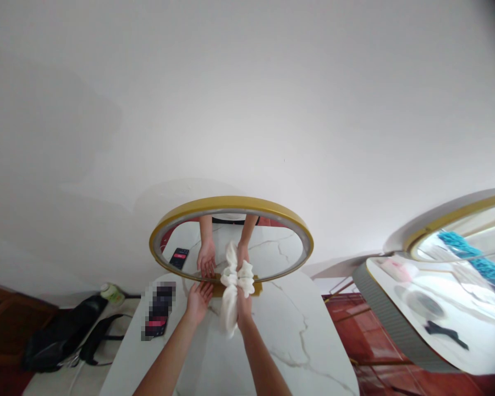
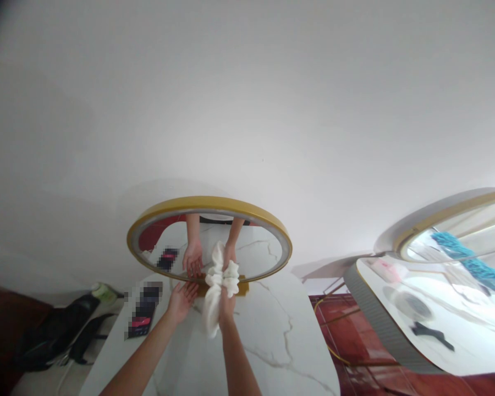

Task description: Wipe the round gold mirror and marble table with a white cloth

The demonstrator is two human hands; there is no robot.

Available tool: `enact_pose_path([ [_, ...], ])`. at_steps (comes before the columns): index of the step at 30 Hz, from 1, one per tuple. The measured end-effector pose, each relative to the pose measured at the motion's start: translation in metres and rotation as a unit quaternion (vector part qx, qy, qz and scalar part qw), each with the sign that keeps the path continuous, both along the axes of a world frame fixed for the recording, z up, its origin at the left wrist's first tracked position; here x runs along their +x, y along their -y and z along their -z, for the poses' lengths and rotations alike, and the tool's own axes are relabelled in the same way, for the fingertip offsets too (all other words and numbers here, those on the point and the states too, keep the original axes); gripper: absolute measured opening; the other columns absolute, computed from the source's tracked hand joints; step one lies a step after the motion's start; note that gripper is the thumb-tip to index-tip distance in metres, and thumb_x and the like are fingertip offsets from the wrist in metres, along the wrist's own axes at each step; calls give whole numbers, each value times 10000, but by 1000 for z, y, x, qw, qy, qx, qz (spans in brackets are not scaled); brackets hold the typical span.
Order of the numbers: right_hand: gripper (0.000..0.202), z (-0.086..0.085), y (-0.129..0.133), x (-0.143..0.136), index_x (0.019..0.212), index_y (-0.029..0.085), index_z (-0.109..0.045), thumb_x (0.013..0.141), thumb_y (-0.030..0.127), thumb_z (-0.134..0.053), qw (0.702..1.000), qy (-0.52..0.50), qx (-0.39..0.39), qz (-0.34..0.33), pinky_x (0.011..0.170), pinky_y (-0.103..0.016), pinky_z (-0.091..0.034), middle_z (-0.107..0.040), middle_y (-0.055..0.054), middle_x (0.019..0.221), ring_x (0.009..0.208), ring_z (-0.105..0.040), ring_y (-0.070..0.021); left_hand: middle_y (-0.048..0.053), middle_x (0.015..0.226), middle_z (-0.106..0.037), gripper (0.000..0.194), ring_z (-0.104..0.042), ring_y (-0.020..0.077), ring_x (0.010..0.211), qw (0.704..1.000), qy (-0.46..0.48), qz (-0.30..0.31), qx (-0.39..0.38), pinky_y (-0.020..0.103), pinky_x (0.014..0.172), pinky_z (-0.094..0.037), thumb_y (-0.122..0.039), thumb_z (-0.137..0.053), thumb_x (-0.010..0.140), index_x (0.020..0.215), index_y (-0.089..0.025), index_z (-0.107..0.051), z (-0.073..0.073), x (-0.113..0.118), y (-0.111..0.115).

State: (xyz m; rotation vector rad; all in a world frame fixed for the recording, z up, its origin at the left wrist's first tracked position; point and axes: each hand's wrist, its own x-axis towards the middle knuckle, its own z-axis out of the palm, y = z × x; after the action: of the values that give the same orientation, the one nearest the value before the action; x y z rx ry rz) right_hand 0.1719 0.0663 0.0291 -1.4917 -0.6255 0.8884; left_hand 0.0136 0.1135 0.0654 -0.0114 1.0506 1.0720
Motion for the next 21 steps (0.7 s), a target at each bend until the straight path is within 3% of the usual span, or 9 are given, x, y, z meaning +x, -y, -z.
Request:
enact_pose_path([
  [6,515,-25,19,70,1103,125,-575,762,504,-502,993,58,-12,101,847,-352,-469,-647,-127,1089,1020,-599,-253,94,1083,-631,286,-664,156,853,1000,-3,30,-9,271,738,-489,-354,-380,930,1100,-197,-547,4,17,8],
  [10,525,-52,29,105,1125,131,-544,759,507,-528,986,107,18,130,873,-354,-453,-636,-130,1100,1024,-590,-247,138,1098,-634,324,-673,189,866,997,25,74,-26,289,730,-497,-373,-400,919,1109,-153,-543,5,57,16],
  [16,652,-98,48,142,1316,181,-351,787,476,-591,970,162,24,179,833,-347,-459,-601,-126,1147,1025,-587,-241,160,1025,-660,356,-681,218,863,990,81,109,-35,301,716,-519,-366,-398,919,1124,-109,-535,-2,120,25],
  [18,666,-111,52,150,1344,186,-312,802,458,-587,959,217,39,180,827,-354,-461,-580,-132,1172,1034,-580,-248,165,1006,-663,371,-682,223,859,989,94,110,-37,305,708,-525,-362,-398,920,1146,-97,-524,-5,133,26],
  [21,619,-121,51,158,1334,159,-339,821,432,-552,916,362,63,159,877,-407,-438,-531,-162,1219,1086,-534,-281,153,992,-667,378,-679,221,873,988,112,102,-29,312,725,-531,-362,-388,923,1163,-101,-519,-9,144,27],
])
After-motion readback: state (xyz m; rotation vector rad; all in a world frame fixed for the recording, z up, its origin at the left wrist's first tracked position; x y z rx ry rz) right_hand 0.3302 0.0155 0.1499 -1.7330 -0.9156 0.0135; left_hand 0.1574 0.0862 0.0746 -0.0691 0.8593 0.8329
